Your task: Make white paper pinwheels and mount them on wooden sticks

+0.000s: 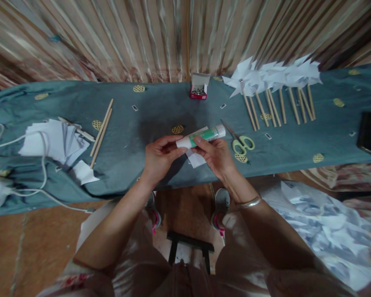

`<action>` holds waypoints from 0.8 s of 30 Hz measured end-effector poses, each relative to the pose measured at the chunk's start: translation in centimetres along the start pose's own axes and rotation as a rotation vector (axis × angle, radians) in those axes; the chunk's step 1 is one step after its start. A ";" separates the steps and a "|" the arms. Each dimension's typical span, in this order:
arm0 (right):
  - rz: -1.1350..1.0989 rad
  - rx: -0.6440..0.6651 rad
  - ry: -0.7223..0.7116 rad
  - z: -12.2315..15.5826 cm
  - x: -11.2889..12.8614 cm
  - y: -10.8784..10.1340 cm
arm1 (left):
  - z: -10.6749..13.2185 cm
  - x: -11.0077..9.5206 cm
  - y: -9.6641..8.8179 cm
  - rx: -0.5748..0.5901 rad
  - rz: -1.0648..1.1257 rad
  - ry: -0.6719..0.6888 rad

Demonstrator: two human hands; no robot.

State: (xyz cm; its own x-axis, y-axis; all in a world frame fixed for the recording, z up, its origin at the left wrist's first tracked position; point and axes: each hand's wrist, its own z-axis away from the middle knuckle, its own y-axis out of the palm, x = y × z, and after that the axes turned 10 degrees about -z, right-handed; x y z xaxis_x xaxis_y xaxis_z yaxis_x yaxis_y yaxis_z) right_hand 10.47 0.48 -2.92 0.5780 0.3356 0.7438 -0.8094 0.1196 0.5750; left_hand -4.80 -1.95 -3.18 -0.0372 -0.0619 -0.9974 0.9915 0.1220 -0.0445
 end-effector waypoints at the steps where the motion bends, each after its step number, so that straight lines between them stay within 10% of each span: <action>1: 0.008 -0.001 -0.002 0.0 -0.1 0.1 | 0.0 0.0 -0.1 -0.003 -0.004 0.000; 12: 0.324 0.158 -0.181 0.0 -0.7 0.4 | -0.4 1.1 -1.0 0.003 -0.180 0.098; 19: 0.811 0.053 -0.509 0.5 1.2 -4.0 | -1.7 1.5 -5.3 -0.242 -0.622 0.162; 24: 1.202 0.204 -0.707 2.3 1.9 -6.0 | -1.7 2.0 -7.5 -0.252 -0.931 0.222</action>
State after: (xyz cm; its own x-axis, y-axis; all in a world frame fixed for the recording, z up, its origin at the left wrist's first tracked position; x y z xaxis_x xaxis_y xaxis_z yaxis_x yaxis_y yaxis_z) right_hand 16.68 -1.73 -4.12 -0.4663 -0.4060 0.7860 -0.8455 -0.0567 -0.5309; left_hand -12.56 -1.29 -4.91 -0.8366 -0.0560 -0.5450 0.5002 0.3276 -0.8015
